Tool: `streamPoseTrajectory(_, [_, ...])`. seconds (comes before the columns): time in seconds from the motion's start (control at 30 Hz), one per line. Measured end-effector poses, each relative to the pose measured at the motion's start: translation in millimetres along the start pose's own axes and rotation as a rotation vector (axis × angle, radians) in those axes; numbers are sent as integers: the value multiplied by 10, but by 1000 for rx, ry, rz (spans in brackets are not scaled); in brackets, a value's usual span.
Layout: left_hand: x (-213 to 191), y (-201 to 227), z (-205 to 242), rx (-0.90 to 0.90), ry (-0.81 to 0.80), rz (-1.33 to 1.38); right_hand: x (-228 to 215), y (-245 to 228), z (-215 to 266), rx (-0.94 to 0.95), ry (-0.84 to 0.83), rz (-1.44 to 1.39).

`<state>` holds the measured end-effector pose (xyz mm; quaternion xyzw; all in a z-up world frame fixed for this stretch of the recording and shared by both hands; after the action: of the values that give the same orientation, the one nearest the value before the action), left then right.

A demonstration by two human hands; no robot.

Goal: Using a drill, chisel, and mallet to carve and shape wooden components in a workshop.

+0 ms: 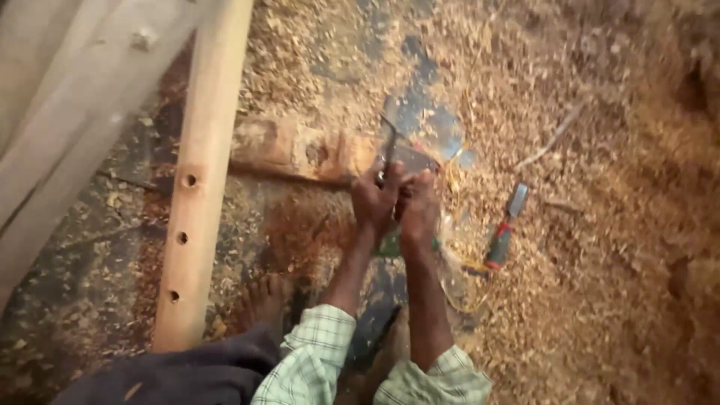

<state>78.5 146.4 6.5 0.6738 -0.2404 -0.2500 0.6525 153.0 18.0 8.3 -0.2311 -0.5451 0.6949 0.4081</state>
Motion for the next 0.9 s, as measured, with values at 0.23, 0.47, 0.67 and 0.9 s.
streamPoseTrajectory(0.23, [-74,-47,-25,79,-107,-10,-650,-264,107,-152,111,-427])
streamPoseTrajectory(0.47, [101,-35,75,-37,-201,6,206,-875,-99,-227,-162,355])
streamPoseTrajectory(0.67, [120,-27,152,-127,-166,-107,490,-905,-122,-319,-243,512])
streamPoseTrajectory(0.9, [323,-274,168,-158,-308,-83,54,-621,-273,-253,-159,329])
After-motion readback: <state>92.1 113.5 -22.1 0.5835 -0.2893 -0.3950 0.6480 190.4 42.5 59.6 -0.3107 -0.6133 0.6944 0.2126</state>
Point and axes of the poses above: each hand's wrist, its own z-axis away from the middle knuckle, its own x-axis out of the palm, y = z × x, the point moved 10 cm from there along -z, towards the middle knuckle, and after that the axes turned 12 degrees about -y, right-handed, at the moved point
